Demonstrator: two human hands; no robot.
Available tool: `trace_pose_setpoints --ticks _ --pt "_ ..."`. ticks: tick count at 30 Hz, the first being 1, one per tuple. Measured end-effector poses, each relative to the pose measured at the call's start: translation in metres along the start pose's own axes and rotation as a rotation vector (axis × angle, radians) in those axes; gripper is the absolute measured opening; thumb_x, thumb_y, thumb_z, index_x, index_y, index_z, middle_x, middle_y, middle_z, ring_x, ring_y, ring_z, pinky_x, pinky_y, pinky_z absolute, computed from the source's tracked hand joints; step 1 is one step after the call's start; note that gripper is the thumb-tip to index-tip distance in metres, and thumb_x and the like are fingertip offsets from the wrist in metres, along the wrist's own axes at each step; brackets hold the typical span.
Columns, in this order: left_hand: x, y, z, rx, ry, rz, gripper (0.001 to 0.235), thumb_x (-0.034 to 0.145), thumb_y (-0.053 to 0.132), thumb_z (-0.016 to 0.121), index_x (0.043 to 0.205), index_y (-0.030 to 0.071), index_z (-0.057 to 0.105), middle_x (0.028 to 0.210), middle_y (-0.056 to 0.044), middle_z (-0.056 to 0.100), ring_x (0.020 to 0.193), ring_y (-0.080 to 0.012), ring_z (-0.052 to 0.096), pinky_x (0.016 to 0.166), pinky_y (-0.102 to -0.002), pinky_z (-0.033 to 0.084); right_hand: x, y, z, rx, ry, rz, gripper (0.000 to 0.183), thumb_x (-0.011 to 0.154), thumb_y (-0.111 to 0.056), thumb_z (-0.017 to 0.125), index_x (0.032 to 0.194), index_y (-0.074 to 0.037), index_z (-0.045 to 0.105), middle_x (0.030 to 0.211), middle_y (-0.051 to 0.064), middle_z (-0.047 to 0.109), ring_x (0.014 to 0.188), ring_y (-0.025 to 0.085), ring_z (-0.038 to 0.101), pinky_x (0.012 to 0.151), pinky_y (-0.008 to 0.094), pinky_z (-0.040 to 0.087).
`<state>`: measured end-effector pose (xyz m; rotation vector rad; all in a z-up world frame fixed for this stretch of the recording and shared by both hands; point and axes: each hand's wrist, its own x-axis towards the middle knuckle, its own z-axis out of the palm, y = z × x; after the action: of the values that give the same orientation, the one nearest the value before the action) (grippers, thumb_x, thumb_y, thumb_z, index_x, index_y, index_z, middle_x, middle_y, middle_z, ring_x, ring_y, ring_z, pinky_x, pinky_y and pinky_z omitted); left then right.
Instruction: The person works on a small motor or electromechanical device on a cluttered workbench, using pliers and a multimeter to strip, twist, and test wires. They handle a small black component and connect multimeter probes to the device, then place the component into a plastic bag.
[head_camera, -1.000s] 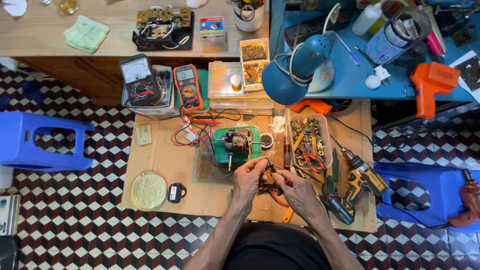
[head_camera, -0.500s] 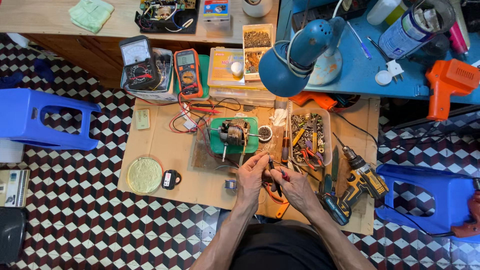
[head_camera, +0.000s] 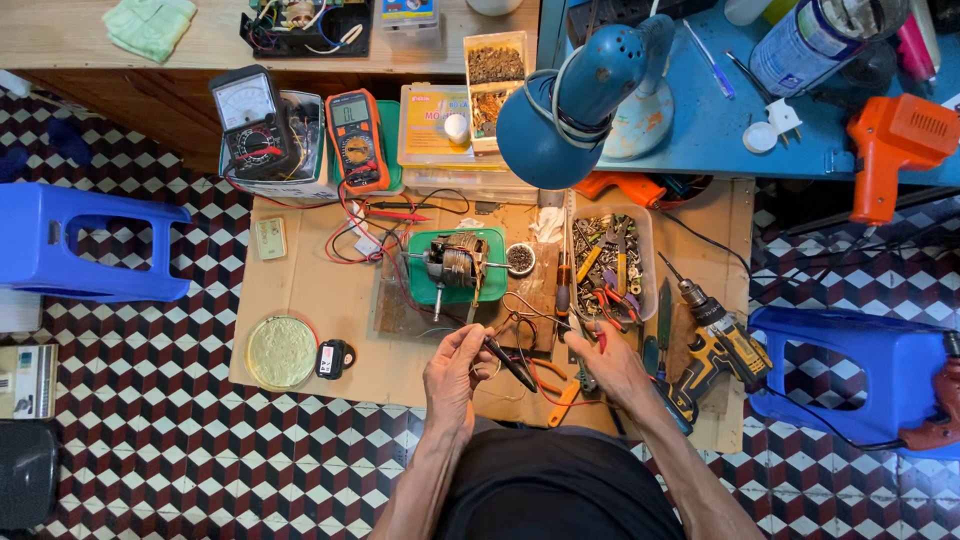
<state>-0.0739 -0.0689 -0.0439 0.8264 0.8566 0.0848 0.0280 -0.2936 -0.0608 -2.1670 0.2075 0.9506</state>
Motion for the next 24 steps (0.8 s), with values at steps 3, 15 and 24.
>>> trace_pose_setpoints --ticks 3,15,24 --pt "-0.002 0.001 -0.001 0.025 0.015 -0.011 0.027 0.092 0.022 0.073 0.113 0.007 0.068 0.102 -0.004 0.077 0.075 -0.0045 0.065 0.061 -0.019 0.05 0.027 0.024 0.017 0.325 -0.105 0.086 0.06 0.101 -0.058 0.053 0.121 -0.002 0.064 0.08 0.004 0.059 0.056 0.007 0.048 0.05 0.026 0.038" --pt "-0.011 0.018 0.002 0.191 -0.102 0.041 0.025 0.095 0.022 0.073 0.109 0.003 0.066 0.098 -0.007 0.077 0.077 -0.0067 0.063 0.061 -0.02 0.049 0.106 0.053 0.091 0.92 -0.095 0.142 0.029 0.097 -0.028 0.073 0.095 0.0 0.065 0.068 0.005 0.057 0.038 0.008 0.034 0.035 0.029 0.023" --pt "0.027 0.011 0.039 0.56 -0.482 0.077 0.02 0.095 0.019 0.07 0.102 0.0 0.066 0.091 -0.005 0.073 0.074 -0.0084 0.064 0.06 -0.025 0.055 0.021 -0.025 0.025 0.554 -0.166 -0.301 0.026 0.095 -0.028 0.068 0.095 -0.004 0.077 0.074 -0.003 0.066 0.061 0.002 0.054 0.052 0.019 0.041"
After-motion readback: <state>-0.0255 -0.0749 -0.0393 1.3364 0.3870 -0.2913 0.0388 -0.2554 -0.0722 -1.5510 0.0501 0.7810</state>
